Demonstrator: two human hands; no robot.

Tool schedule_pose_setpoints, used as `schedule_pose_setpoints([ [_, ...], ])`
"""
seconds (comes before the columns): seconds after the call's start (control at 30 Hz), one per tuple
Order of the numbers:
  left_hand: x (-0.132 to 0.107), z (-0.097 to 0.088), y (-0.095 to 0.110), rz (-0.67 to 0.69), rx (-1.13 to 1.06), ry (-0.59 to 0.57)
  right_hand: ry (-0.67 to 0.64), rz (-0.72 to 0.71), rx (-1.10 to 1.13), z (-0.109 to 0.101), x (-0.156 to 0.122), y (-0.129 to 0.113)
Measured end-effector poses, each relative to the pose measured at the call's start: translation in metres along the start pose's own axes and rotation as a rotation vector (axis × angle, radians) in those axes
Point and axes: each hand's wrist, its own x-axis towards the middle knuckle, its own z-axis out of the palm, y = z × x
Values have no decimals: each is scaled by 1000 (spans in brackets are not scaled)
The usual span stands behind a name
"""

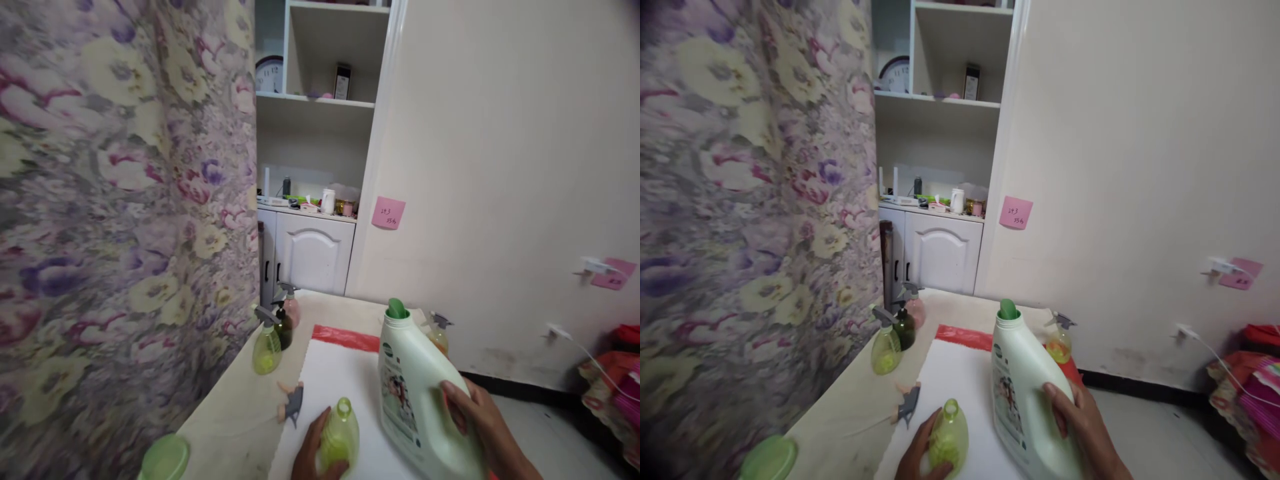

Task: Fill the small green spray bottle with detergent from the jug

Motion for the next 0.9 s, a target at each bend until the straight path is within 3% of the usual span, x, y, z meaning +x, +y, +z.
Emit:
schedule_pose_setpoints([
  [0.1, -3, 4, 1, -25, -4, 44, -182, 38, -20, -15, -14, -21],
  [0.3, -4, 7, 11, -63, -36, 68, -418, 95, -155, -28, -41, -63],
  [0.43, -4, 5, 20, -66, -12, 60, -432, 164, -190, -32, -51, -77],
  [0.67, -5, 4, 18, 9, 30, 78, -487, 140, -229, -36, -55, -85],
  [0.77, -2, 0, 35, 71, 21, 116, -474, 162, -279, -36, -57, -90],
  [0.9, 10, -3, 76, 108, -35, 92, -449, 207, -363, -37, -57, -96],
])
